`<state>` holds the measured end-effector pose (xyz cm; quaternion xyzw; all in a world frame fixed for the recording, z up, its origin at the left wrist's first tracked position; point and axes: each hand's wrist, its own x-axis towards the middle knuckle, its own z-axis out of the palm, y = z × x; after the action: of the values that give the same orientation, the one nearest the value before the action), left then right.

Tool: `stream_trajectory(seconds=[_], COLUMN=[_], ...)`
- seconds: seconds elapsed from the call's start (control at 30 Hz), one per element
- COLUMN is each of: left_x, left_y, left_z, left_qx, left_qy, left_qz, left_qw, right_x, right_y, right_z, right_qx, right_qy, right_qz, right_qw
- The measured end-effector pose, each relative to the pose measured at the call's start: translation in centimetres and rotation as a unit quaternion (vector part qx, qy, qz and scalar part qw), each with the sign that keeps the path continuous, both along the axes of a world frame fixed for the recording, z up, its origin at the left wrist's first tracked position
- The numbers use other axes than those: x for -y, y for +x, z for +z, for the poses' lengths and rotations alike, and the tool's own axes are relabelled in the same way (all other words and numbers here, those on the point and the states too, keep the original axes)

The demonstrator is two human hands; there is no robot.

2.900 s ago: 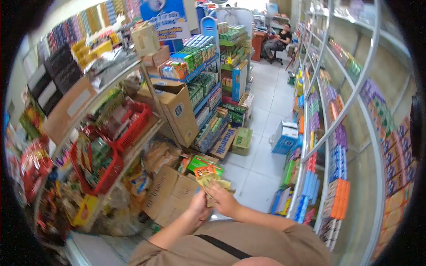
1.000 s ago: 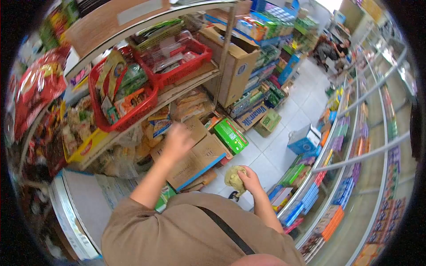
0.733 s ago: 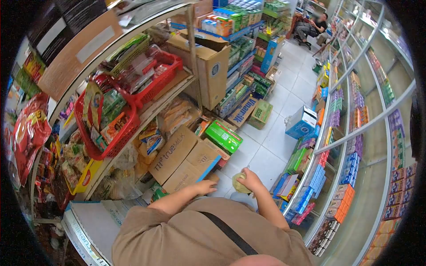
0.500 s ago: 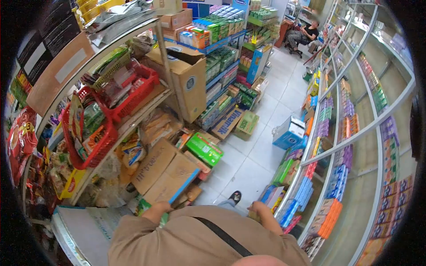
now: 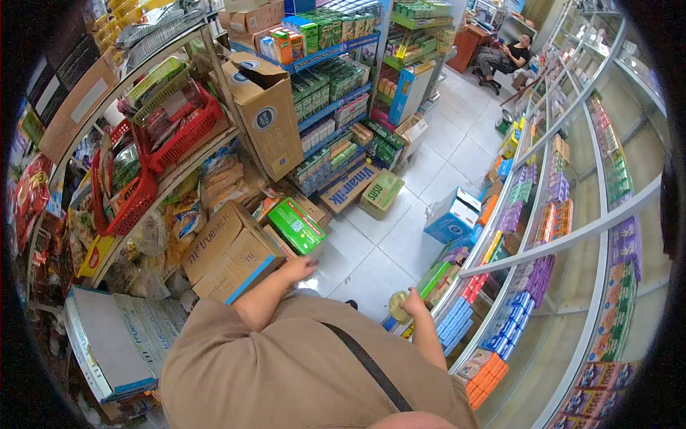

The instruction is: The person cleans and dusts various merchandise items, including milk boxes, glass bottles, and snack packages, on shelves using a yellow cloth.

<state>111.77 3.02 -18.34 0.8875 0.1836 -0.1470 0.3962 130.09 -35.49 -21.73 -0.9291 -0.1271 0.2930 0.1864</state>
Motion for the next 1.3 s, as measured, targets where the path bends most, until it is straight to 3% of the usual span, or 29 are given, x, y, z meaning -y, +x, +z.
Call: stream_trajectory(seconds=[0.07,0.1,0.2,0.23,0.3,0.37,0.43,0.5,0.6,0.7,0.83,0.87,0.97,1.03,1.07,1.1,1.17,1.2,1.23,1.3], left_x=[0.5,-1.3,-8.1,-10.5,-15.5,-20.1,-22.8,-26.7,-29.8,-35.6,-37.8,-39.3,-41.8,-38.1,-37.3,-36.6,-36.5,-32.7,-33.2,-30.1], left_y=[4.5,6.4,11.8,13.3,15.7,18.0,20.0,22.0,24.5,28.0,31.4,32.0,32.8,32.4,32.4,31.8,30.7,30.4,29.8,29.6], left_z=[5.9,6.1,10.0,12.7,17.6,23.0,27.4,30.1,32.1,29.6,29.6,29.4,29.8,33.1,34.2,35.5,37.8,40.4,40.4,40.7], left_qx=[0.053,0.106,0.301,0.286,0.413,0.486,0.517,0.471,0.457,0.47,0.495,0.467,0.458,0.417,0.543,0.486,0.568,0.584,0.608,0.608], left_qy=[-0.002,-0.02,0.003,0.057,0.073,0.103,0.156,0.248,0.247,0.287,0.234,0.311,0.134,0.156,0.128,0.17,0.113,0.181,0.165,0.139], left_qz=[0.091,0.115,0.182,0.236,0.282,0.277,0.311,0.331,0.356,0.338,0.326,0.326,0.319,0.335,0.221,0.313,0.282,0.31,0.311,0.323], left_qw=[0.994,0.987,0.936,0.927,0.863,0.822,0.782,0.779,0.777,0.764,0.77,0.761,0.819,0.83,0.8,0.798,0.765,0.728,0.712,0.712], right_x=[-1.5,-1.9,-2.4,-2.3,-1.6,-0.2,0.7,0.7,-0.9,-3.3,-6.9,-8.0,-11.8,-14.4,-15.8,-16.9,-17.6,-17.6,-18.4,-19.0], right_y=[1.1,1.2,0.7,0.7,0.9,2.0,3.3,4.8,7.3,10.9,15.9,17.2,21.3,23.2,23.8,24.3,26.0,27.2,28.2,30.5], right_z=[2.9,4.1,5.7,6.4,7.8,7.8,8.0,8.6,9.6,9.0,6.9,6.3,5.7,5.6,7.2,8.3,9.8,9.9,10.5,12.7], right_qx=[-0.064,-0.096,-0.215,-0.235,-0.268,-0.265,-0.26,-0.257,-0.225,-0.222,-0.215,-0.208,-0.186,-0.158,-0.152,-0.153,-0.147,-0.16,-0.149,-0.129], right_qy=[0.066,0.099,0.341,0.369,0.426,0.417,0.426,0.452,0.462,0.477,0.466,0.459,0.45,0.46,0.446,0.449,0.457,0.473,0.501,0.542], right_qz=[-0.036,-0.056,-0.195,-0.209,-0.243,-0.257,-0.273,-0.288,-0.334,-0.364,-0.367,-0.362,-0.345,-0.339,-0.34,-0.329,-0.304,-0.284,-0.269,-0.236], right_qw=[0.995,0.989,0.894,0.874,0.829,0.831,0.823,0.804,0.79,0.768,0.775,0.784,0.803,0.805,0.814,0.817,0.823,0.819,0.809,0.796])
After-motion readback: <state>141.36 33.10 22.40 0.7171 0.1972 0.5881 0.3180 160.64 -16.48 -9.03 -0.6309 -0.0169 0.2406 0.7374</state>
